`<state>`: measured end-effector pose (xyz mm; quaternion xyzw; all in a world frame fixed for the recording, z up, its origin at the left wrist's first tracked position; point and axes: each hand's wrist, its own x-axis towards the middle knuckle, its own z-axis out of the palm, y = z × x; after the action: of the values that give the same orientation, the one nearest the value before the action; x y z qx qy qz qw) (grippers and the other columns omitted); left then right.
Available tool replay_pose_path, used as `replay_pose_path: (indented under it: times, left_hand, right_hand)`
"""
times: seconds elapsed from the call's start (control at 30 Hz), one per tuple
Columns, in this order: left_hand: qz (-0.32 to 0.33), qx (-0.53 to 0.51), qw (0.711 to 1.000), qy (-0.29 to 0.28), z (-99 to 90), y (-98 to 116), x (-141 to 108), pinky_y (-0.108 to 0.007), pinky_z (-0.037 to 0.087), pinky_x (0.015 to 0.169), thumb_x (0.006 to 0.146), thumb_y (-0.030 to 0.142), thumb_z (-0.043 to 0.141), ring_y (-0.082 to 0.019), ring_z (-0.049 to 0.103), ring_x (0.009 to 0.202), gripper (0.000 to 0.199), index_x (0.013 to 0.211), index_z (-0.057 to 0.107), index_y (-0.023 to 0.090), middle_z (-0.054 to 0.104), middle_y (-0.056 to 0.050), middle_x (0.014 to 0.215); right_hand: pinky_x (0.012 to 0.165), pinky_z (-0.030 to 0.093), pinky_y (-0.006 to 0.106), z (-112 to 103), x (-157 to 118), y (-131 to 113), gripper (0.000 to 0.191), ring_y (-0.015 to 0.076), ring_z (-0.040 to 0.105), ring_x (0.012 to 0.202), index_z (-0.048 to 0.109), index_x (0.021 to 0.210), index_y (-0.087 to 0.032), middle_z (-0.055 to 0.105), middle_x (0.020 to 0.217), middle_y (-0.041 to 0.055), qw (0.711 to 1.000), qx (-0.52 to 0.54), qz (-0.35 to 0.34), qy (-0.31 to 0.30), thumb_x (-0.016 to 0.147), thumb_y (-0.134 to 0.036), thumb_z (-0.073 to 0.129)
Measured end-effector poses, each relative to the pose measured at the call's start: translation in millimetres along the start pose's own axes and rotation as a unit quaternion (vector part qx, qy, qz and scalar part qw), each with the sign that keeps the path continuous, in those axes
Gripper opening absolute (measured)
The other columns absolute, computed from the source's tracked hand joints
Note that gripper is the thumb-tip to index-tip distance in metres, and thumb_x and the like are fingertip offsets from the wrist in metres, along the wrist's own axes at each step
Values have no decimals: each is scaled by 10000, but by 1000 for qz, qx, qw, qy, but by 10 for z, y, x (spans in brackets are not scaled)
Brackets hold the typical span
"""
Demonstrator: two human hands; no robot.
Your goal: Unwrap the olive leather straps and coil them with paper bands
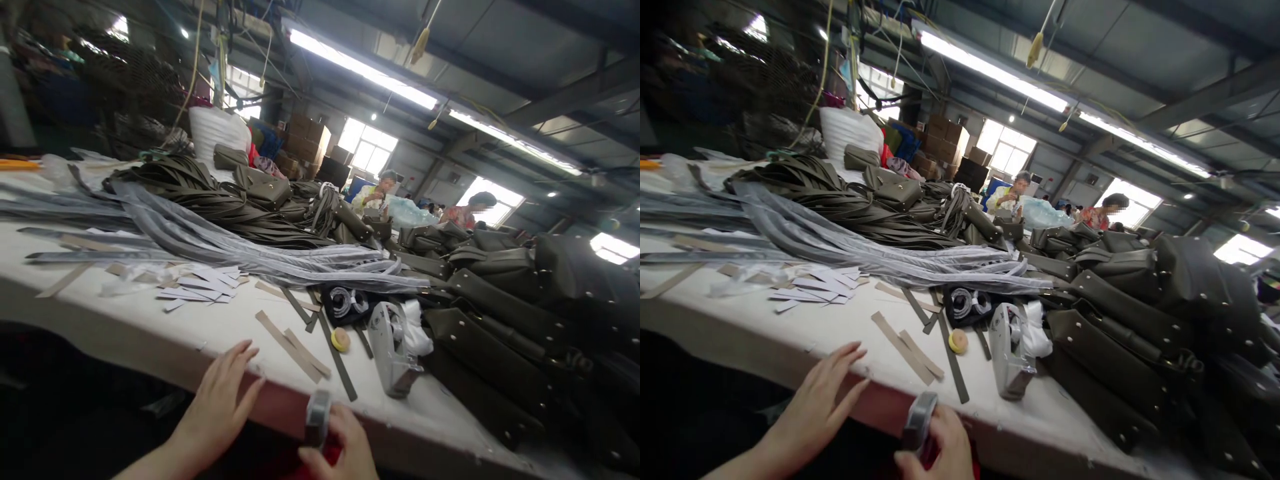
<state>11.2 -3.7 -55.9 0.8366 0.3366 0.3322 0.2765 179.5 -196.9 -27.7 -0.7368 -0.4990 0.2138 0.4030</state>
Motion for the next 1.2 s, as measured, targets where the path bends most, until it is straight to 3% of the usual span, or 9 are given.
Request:
replay_pose_path:
  times: [0.17,0.3,0.4,0.5,0.67,0.77,0.9,1.03,1.2]
  left_hand:
    - [56,189,978,68,58,-139,770,-516,276,1131,879,386,460,-355,412,1326,506,1256,564,65,464,-228,1412]
    - [21,272,961,41,262,-315,910,-488,225,1160,856,363,486,-357,368,1373,546,1277,559,23,431,-250,1443]
    - [18,286,958,11,351,-410,858,-469,227,1166,865,402,470,-337,391,1363,553,1272,574,42,456,-231,1437]
    - [16,285,958,15,359,-435,833,-467,231,1166,869,426,452,-330,384,1368,565,1276,574,54,452,-222,1445]
    - [7,278,960,21,332,-403,862,-478,243,1161,858,426,472,-329,400,1355,541,1255,589,78,487,-213,1416]
    - [9,283,959,23,323,-378,861,-479,237,1165,850,400,489,-329,421,1339,518,1241,600,78,497,-218,1403]
    - [15,282,959,30,306,-356,851,-481,241,1164,848,378,495,-328,432,1329,495,1221,614,75,506,-221,1393]
    - [10,265,963,36,294,-351,859,-483,239,1168,847,370,500,-329,440,1320,488,1215,619,74,515,-224,1383]
    - [-10,239,970,34,290,-330,843,-449,195,1191,846,391,518,-314,414,1345,493,1214,626,81,500,-212,1405]
  right_hand:
    - [873,467,382,-586,541,-155,145,275,584,980,696,890,-196,654,1002,103,961,-224,-89,139,771,-263,647]
    - [945,430,390,-1009,1240,-97,227,292,550,1070,657,966,-135,629,1099,145,894,-401,-61,191,823,-291,573]
    - [974,404,373,-1255,1819,31,285,298,540,1110,646,1033,-98,614,1163,175,837,-541,22,72,876,-301,520]
    - [965,414,353,-1443,2337,231,243,291,569,1095,675,991,-81,645,1116,192,809,-583,54,-54,833,-256,615]
    - [937,478,432,-1615,2940,631,247,233,600,1069,636,1077,-132,634,1162,101,782,-602,88,-139,902,-305,627]
    - [895,514,433,-1598,3091,803,278,221,622,1027,619,1117,-137,630,1159,94,768,-612,113,-149,926,-339,604]
    - [884,514,414,-1513,3069,846,264,223,638,1008,640,1086,-112,660,1110,109,759,-624,127,-137,922,-316,607]
    - [825,488,363,-1473,2976,656,218,290,662,988,721,952,-65,692,1016,219,754,-639,120,-92,885,-215,578]
    - [836,448,363,-1488,2884,380,347,297,631,1070,643,1160,-78,636,1174,232,752,-655,66,-2,930,-156,396]
